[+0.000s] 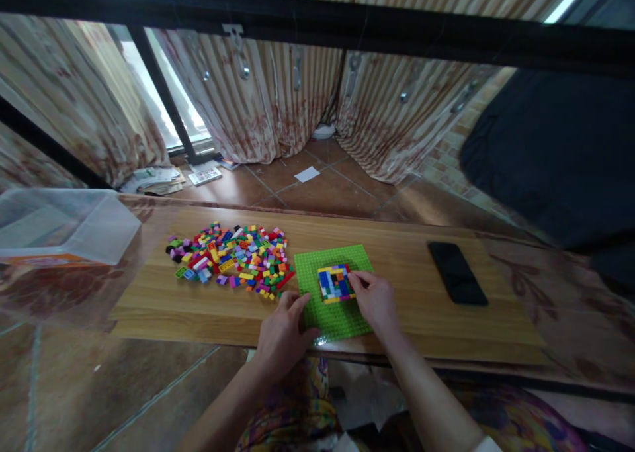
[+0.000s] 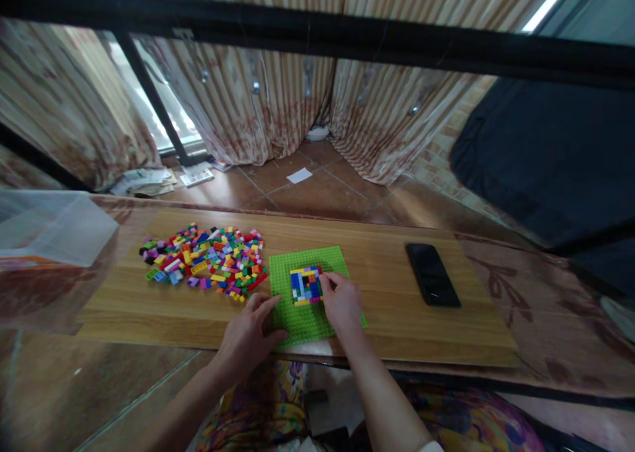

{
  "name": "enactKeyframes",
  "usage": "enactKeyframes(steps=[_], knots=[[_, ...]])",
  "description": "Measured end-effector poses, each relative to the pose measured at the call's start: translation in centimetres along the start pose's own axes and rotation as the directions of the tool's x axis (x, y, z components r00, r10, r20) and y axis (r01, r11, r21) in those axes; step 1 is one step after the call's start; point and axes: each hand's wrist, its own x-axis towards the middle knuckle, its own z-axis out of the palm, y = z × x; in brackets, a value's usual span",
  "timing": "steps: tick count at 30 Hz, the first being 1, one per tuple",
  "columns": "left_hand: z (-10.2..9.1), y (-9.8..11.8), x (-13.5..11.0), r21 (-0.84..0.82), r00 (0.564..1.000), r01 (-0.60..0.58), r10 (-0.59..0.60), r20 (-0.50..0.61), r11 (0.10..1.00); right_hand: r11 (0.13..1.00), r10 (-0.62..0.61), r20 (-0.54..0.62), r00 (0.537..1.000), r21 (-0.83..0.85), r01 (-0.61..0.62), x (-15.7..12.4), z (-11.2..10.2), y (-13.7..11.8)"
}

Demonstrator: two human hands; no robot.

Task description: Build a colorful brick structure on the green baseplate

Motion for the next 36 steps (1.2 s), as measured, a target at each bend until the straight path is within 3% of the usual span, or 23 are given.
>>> enactKeyframes(steps=[7, 12, 17, 27, 31, 36], knots=[[-0.1, 0.3, -0.8, 0.001, 0.999, -0.025, 0.025, -0.032, 1.000, 0.998, -0.048, 0.022, 0.999, 0.051, 0.047, -0.5, -0.6, 0.0], [0.3, 0.7, -1.9, 0.026, 0.993, -0.100, 0.101, -0.056, 0.995, 0.985, -0.013, -0.117, 0.993, 0.169, 0.032, -1.9, -2.2, 1.7], [0.5, 0.3, -1.1, 0.033, 0.989, -0.128, 0.130, -0.065, 0.991, 0.989, -0.111, -0.175, 0.978, 0.074, 0.126, -4.0, -3.2, 4.5], [1.2, -0.7, 0.0, -0.049, 0.955, -0.192, 0.176, -0.240, 0.980, 0.963, -0.267, -0.238, 0.934, -0.032, 0.268, -5.2, -2.4, 7.3], [1.3, -1.9, -1.2, -0.184, 0.941, -0.185, 0.120, -0.317, 0.965, 0.952, -0.306, -0.299, 0.904, -0.115, 0.284, -5.2, -1.8, 7.9], [-0.5, -3.3, -2.4, -0.203, 0.902, -0.061, -0.033, -0.430, 0.977, 0.931, -0.359, -0.325, 0.875, -0.196, 0.309, -5.1, -1.5, 8.3]])
